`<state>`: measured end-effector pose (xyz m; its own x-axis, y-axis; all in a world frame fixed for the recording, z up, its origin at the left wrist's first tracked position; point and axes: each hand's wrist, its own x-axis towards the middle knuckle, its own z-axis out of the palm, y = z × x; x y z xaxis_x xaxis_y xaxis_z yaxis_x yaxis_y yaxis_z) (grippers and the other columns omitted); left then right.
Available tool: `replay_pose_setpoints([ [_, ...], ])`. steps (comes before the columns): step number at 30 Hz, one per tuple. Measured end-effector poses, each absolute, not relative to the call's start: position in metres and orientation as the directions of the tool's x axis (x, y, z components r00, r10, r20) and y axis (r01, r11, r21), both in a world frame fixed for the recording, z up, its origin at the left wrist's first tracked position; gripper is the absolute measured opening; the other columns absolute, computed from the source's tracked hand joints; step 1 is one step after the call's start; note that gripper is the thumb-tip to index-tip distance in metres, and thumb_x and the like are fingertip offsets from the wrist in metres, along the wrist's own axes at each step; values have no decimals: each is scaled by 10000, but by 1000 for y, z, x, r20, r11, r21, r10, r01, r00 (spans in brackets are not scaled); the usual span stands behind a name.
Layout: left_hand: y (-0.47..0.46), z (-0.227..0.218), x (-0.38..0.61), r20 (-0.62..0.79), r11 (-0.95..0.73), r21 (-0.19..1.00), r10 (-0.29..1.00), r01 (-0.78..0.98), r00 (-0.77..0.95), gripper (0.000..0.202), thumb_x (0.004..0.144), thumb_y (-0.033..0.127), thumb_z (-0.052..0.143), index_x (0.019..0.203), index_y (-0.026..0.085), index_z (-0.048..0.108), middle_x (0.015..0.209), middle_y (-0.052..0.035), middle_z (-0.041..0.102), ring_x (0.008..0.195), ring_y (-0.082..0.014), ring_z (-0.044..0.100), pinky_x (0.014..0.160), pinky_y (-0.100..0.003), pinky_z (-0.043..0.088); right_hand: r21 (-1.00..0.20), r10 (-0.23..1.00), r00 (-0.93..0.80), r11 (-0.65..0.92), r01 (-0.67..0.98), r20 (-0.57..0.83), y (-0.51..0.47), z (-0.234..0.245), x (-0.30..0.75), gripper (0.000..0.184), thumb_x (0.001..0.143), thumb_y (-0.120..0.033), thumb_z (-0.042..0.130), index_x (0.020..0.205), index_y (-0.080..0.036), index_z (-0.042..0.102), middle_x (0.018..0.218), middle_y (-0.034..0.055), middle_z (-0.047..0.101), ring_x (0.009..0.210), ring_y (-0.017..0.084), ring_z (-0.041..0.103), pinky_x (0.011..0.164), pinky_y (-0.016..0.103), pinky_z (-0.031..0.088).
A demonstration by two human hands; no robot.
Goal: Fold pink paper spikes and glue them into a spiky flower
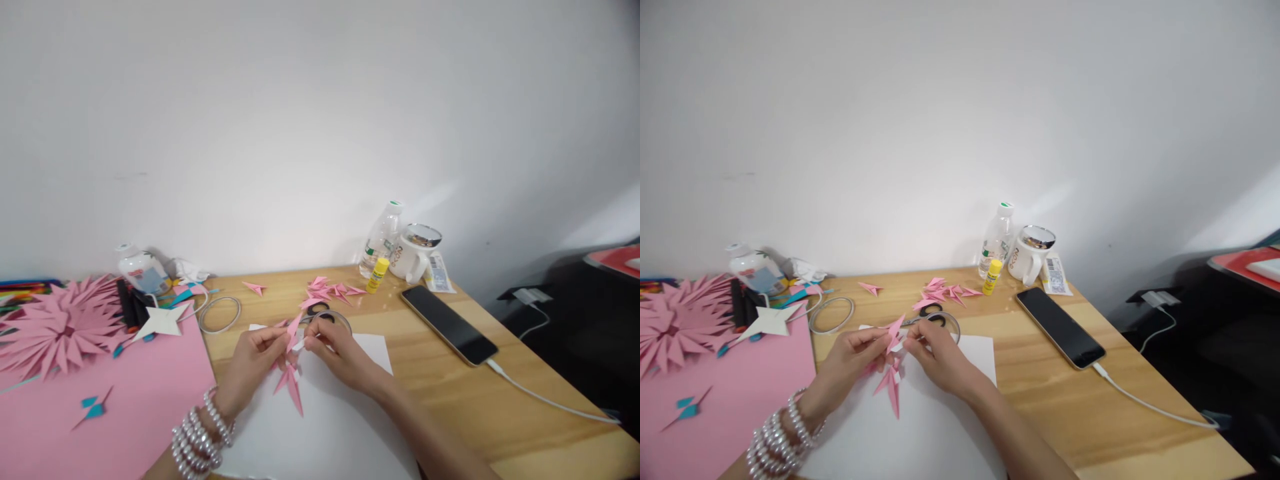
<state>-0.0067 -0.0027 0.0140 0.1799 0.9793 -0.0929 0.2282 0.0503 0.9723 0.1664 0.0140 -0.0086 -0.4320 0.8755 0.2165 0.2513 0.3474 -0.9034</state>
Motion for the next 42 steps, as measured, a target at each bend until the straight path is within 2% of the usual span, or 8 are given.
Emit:
replay_pose_setpoints([
  [4, -2, 15, -6, -82, 22, 964, 972, 266, 218, 284, 768, 320, 521, 583, 123, 609, 510, -12, 582, 455, -83, 407, 458, -198, 329, -881, 845, -489, 384, 276, 215, 15, -6, 169, 176, 816, -227, 479, 657, -180, 421, 668, -17, 465, 624, 108, 418, 585, 226, 341],
  [7, -3, 16, -5, -102, 36, 963, 966, 267, 237, 255, 765, 317, 525, 634, 125, 630, 487, 5, 560, 446, -79, 394, 453, -193, 322, -892, 831, -519, 375, 253, 203, 15, -7, 169, 180, 809, -223, 488, 652, -182, 410, 665, -20, 466, 612, 102, 419, 572, 217, 339],
  [16, -2, 13, -6, -102, 41, 968, 966, 250, 238, 251, 757, 332, 536, 695, 122, 660, 501, 7, 556, 447, -76, 408, 457, -187, 338, -935, 857, -488, 293, 202, 163, 16, -8, 169, 167, 810, -217, 475, 652, -178, 436, 630, -30, 443, 580, 94, 393, 528, 204, 319],
  [24, -2, 10, -7, -118, 66, 978, 957, 199, 265, 246, 749, 337, 554, 722, 119, 666, 531, -6, 581, 457, -79, 427, 465, -190, 352, -995, 845, -525, 87, -49, 100, 19, -9, 167, 209, 796, -319, 519, 665, -170, 452, 699, 12, 546, 679, 128, 528, 647, 257, 410],
  [42, -3, 13, -7, -131, 73, 974, 953, 216, 271, 261, 749, 355, 544, 694, 124, 654, 548, -15, 593, 474, -94, 448, 478, -206, 351, -997, 849, -525, 19, -79, 58, 16, -8, 165, 287, 749, -408, 571, 647, -163, 460, 698, 15, 584, 707, 145, 599, 666, 274, 455],
])
